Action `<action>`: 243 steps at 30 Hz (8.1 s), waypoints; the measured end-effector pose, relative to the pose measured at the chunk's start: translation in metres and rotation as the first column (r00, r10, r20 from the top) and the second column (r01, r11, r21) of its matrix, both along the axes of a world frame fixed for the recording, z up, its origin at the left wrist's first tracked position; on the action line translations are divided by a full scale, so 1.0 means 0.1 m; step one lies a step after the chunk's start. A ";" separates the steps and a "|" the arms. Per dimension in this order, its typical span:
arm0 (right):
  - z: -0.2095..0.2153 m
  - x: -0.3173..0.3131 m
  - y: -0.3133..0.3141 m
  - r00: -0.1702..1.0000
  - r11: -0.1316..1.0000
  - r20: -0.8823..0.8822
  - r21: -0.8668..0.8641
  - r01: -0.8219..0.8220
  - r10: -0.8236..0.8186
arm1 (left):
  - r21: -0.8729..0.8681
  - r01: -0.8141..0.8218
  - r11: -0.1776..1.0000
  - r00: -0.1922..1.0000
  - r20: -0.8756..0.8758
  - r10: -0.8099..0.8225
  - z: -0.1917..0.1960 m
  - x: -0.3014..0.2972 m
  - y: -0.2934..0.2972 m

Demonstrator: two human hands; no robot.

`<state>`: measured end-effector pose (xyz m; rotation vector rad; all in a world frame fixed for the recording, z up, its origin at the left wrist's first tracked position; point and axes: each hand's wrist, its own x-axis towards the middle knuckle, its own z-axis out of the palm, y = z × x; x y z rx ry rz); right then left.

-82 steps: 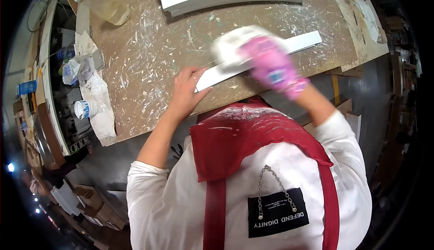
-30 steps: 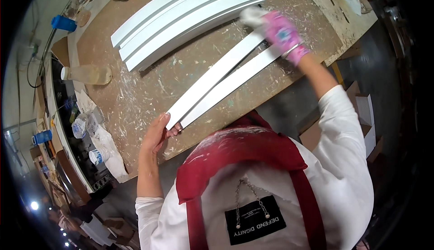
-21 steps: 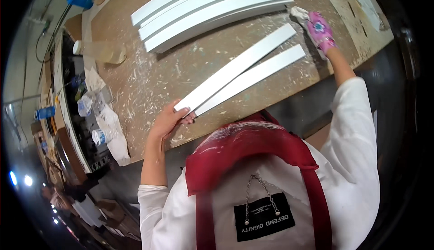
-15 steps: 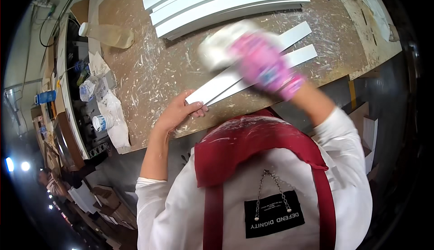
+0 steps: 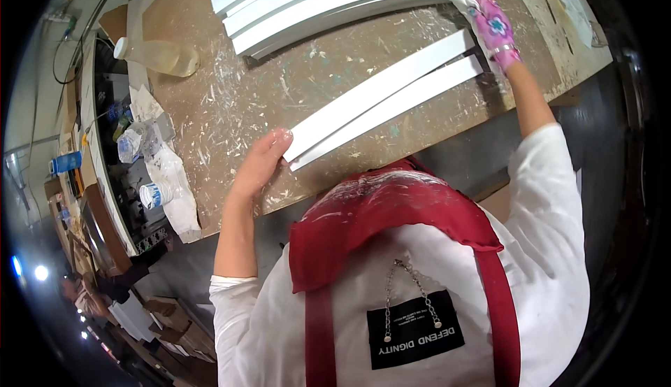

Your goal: The person cleans several long white wooden strips by hand using a cloth. The person first picks up a stack of strips, then handles each one individually by applying liquid from a bottle to a cloth and wiping down the length of the strips on a workbench.

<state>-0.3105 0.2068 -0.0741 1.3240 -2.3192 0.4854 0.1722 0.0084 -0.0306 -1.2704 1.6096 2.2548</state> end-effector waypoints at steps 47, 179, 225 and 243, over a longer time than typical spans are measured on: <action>-0.29 0.24 0.99 0.598 0.975 0.782 0.224 -0.005 -0.177 | -0.970 0.211 0.123 0.907 0.148 -0.395 -0.34 -0.36 0.52; 0.70 0.65 -0.14 0.748 0.992 0.657 -0.124 -0.016 0.094 | -0.373 -0.230 0.899 0.962 -0.226 0.152 -0.04 -0.67 -0.05; 0.23 0.23 -0.08 0.921 0.801 0.389 0.542 -0.255 0.029 | -0.220 -0.127 0.967 0.969 -0.235 0.074 -0.50 -0.68 -0.28; 0.41 2.26 -1.44 0.765 0.619 0.529 0.475 -0.626 0.367 | -0.191 -0.118 0.975 0.947 -0.316 0.052 -0.73 -0.62 -0.35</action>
